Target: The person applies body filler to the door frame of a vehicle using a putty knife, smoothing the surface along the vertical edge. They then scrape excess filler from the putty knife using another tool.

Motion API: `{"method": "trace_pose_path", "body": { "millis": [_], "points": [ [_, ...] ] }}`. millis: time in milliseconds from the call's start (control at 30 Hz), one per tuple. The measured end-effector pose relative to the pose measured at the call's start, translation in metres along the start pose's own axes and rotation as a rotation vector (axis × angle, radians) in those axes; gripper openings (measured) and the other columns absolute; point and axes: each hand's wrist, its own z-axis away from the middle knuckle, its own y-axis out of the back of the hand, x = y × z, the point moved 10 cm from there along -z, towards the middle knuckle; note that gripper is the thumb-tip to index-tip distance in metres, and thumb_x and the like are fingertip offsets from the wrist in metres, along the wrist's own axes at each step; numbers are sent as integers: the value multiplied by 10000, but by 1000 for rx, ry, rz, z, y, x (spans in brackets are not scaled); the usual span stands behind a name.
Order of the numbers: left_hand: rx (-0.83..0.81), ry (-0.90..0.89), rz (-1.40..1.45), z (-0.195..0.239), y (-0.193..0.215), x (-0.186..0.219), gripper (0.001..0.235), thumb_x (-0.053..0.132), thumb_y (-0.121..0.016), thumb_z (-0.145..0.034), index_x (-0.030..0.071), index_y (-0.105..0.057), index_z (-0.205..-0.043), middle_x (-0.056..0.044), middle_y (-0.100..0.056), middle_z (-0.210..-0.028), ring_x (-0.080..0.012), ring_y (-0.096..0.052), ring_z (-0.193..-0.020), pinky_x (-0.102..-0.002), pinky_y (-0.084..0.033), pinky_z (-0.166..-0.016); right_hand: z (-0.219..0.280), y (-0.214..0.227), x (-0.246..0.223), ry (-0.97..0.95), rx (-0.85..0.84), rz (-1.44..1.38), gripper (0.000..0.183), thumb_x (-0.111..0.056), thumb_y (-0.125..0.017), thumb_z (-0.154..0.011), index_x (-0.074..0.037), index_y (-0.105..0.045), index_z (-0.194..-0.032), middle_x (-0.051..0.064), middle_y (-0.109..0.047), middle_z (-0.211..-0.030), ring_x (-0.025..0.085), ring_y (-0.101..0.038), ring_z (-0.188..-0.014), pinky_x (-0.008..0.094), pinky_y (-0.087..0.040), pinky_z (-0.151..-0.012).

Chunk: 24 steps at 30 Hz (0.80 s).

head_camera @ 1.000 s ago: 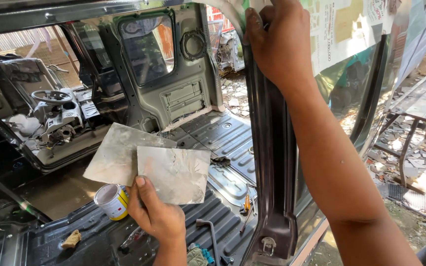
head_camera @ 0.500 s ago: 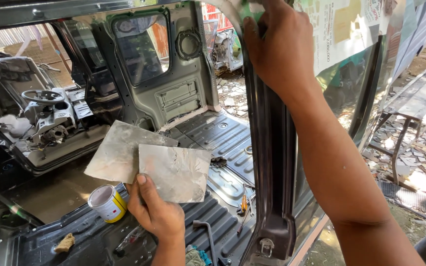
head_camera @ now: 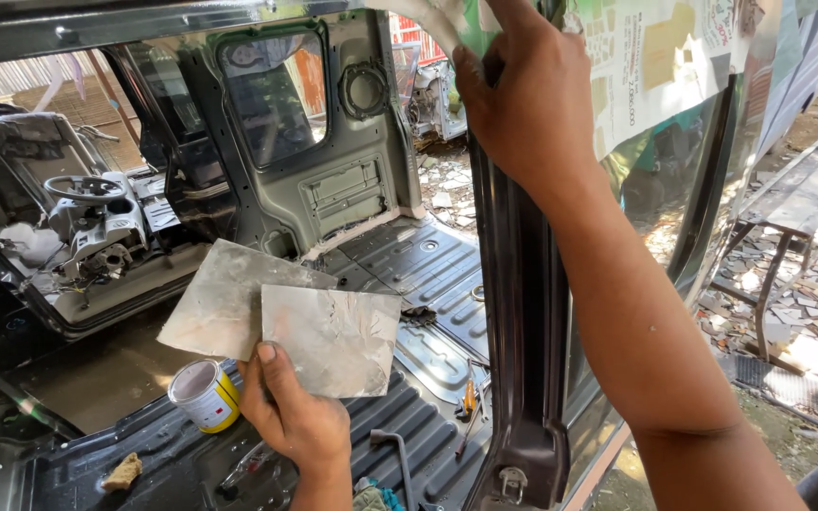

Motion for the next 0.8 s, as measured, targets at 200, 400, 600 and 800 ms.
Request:
{"method": "trace_pose_path", "body": {
  "millis": [200, 400, 600, 800],
  "points": [
    [-147, -268, -118, 1, -7, 12, 142, 57, -601, -1010, -24, -600, -1127, -198, -619, -1175, -320, -635, -1174, -462, -635, -967, 5, -3, 1, -131, -69, -125, 485, -80, -659, -1041, -13, -471, -1483, 30, -376, -546, 160, -231, -527, 362, -182, -500],
    [-62, 23, 55, 2, -17, 1, 137, 136, -628, -977, 37, -674, -1059, -204, -634, -1248, -343, -659, -1168, -447, -659, -921, 13, -1, 0, -177, -94, -255, 484, -36, -648, -1040, 42, -458, -1479, 12, -374, -552, 126, -293, -507, 305, -244, -514],
    [-70, -57, -34, 3, -4, 1, 149, 125, -606, -1002, 14, -635, -1097, -211, -638, -1200, -308, -661, -1138, -424, -636, -972, 18, 29, -12, -150, 12, -364, 125, 6, -600, -1043, 8, -553, -1159, 23, -474, -592, 108, -344, -520, 283, -267, -525],
    [154, 286, -41, -6, 25, -25, 262, 146, -653, -863, 5, -696, -1081, -88, -699, -1082, -162, -660, -1093, -272, -543, -1010, 76, 13, -84, 43, -447, -978, 245, -326, -516, -990, -127, -573, -858, -26, -541, -733, 93, -495, -608, 263, -476, -596]
  ]
}}
